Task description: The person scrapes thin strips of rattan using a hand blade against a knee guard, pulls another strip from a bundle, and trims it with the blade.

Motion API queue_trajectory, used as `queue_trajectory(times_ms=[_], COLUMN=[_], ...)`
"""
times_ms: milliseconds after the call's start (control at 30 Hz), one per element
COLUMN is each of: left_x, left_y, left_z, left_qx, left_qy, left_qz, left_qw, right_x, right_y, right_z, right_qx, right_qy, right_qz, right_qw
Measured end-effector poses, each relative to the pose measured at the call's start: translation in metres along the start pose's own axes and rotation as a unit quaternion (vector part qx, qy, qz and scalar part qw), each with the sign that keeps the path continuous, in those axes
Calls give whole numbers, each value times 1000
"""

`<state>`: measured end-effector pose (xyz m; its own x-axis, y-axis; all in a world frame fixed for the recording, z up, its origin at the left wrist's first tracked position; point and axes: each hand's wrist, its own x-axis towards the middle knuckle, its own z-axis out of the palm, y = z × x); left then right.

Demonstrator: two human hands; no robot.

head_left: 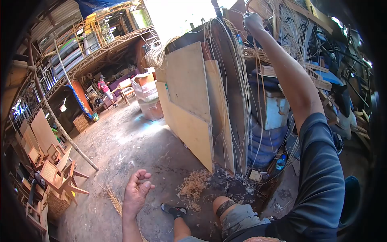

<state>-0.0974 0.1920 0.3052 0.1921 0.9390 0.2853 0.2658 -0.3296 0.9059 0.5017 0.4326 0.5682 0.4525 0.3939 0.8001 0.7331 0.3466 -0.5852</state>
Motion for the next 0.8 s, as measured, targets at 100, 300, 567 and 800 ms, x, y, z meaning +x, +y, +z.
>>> queue_trajectory(times_ms=[100, 300, 567, 800], left_x=[-8, -14, -22, -31], left_y=[-8, -33, -52, -52], left_z=[-4, 2, 20, 26], left_qx=[-33, -48, -94, -86], left_qy=[-12, -18, -46, -36], left_qz=[-42, -75, -96, -103], left_qw=[998, 996, 990, 990], right_x=[-15, -26, -26, -22], right_y=[-25, -73, -77, -41], right_z=[-7, -31, -49, -50], right_qx=[72, 225, 127, -26], right_qy=[10, 32, 48, 13], right_qz=[20, 65, 80, -60], right_qw=[997, 972, 988, 998])
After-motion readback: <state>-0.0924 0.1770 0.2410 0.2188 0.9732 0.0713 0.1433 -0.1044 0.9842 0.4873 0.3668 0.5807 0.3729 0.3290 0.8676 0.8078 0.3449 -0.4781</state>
